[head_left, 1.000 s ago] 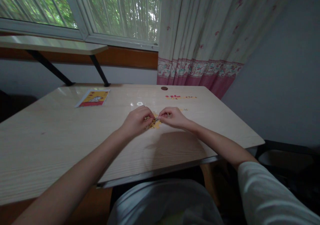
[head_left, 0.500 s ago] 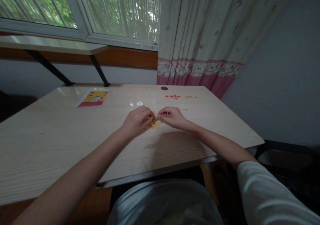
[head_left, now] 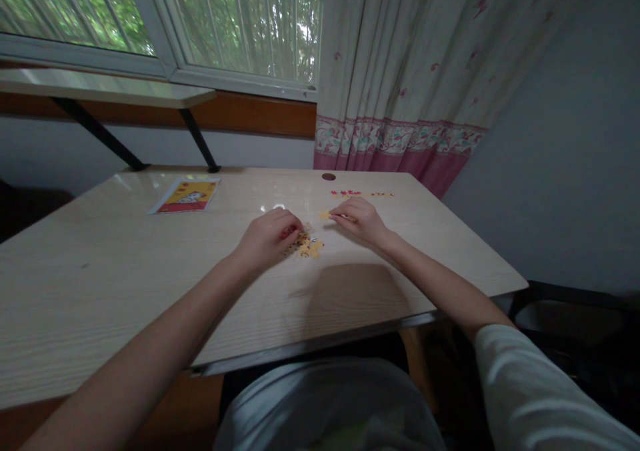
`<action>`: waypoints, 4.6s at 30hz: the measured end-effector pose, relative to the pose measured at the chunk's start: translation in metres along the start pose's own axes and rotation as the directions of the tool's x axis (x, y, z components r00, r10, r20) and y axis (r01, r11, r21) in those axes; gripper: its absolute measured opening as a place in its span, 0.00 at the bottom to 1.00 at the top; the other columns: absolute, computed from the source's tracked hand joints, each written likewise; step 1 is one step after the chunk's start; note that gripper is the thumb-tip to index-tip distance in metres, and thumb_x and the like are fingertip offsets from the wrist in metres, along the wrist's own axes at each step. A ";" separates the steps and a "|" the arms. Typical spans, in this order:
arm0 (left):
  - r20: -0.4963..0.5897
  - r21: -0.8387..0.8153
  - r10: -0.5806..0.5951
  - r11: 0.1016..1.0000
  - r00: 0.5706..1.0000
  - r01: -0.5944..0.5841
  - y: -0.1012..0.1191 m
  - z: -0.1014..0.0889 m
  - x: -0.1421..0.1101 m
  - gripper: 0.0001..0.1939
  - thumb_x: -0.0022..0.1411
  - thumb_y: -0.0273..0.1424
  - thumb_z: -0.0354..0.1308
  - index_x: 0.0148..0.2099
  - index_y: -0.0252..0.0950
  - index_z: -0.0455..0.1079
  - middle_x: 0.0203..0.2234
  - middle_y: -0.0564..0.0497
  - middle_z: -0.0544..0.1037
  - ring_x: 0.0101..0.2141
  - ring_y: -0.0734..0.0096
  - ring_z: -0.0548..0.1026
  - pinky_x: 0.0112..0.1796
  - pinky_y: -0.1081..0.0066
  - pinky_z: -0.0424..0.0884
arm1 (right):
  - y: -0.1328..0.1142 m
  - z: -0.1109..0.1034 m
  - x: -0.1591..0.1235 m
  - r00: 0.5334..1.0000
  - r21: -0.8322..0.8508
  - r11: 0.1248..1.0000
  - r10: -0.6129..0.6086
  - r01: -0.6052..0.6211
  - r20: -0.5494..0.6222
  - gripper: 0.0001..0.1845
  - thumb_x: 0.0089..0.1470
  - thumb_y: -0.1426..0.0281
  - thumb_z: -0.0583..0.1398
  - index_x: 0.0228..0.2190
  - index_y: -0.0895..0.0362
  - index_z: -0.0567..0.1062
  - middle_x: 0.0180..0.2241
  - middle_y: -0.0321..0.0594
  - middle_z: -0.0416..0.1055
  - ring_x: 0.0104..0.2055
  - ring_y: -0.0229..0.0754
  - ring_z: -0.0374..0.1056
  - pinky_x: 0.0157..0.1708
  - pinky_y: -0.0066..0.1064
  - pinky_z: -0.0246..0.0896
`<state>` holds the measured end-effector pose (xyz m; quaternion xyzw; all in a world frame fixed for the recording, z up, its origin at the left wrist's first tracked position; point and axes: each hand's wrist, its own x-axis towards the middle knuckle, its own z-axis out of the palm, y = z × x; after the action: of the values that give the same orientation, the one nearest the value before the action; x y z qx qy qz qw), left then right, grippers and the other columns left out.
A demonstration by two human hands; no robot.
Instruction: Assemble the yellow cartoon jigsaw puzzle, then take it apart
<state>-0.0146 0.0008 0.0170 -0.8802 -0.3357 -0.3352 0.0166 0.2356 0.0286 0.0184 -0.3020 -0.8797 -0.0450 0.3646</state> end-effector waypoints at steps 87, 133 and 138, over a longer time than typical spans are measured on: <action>0.413 0.062 -0.035 0.998 0.910 0.010 0.006 0.014 -0.001 0.12 0.60 0.33 0.52 0.41 0.35 0.73 0.38 0.45 0.72 0.42 0.60 0.68 0.41 0.63 0.68 | -0.018 0.013 -0.003 0.844 0.066 0.997 -0.011 -0.029 0.536 0.11 0.52 0.68 0.59 0.37 0.61 0.76 0.35 0.44 0.73 0.37 0.40 0.67 0.40 0.30 0.57; 0.380 0.010 0.006 1.000 0.925 -0.011 0.011 0.022 -0.001 0.15 0.64 0.35 0.47 0.43 0.36 0.74 0.36 0.45 0.71 0.40 0.63 0.68 0.42 0.64 0.66 | -0.013 0.012 -0.001 0.738 0.233 0.856 0.226 -0.462 0.636 0.10 0.44 0.74 0.61 0.33 0.63 0.76 0.24 0.33 0.68 0.24 0.30 0.60 0.27 0.22 0.51; 0.370 -0.001 0.014 1.000 0.929 -0.015 0.014 0.023 -0.001 0.14 0.64 0.34 0.48 0.41 0.35 0.74 0.35 0.45 0.71 0.40 0.62 0.68 0.41 0.64 0.66 | -0.016 0.015 -0.001 0.762 0.247 0.853 0.235 -0.459 0.603 0.10 0.44 0.75 0.60 0.33 0.63 0.76 0.24 0.33 0.68 0.24 0.30 0.59 0.27 0.22 0.51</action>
<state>0.0070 -0.0045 0.0014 -0.9299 -0.3267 -0.1630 -0.0436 0.2183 0.0194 0.0094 -0.3859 -0.8646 0.2853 0.1485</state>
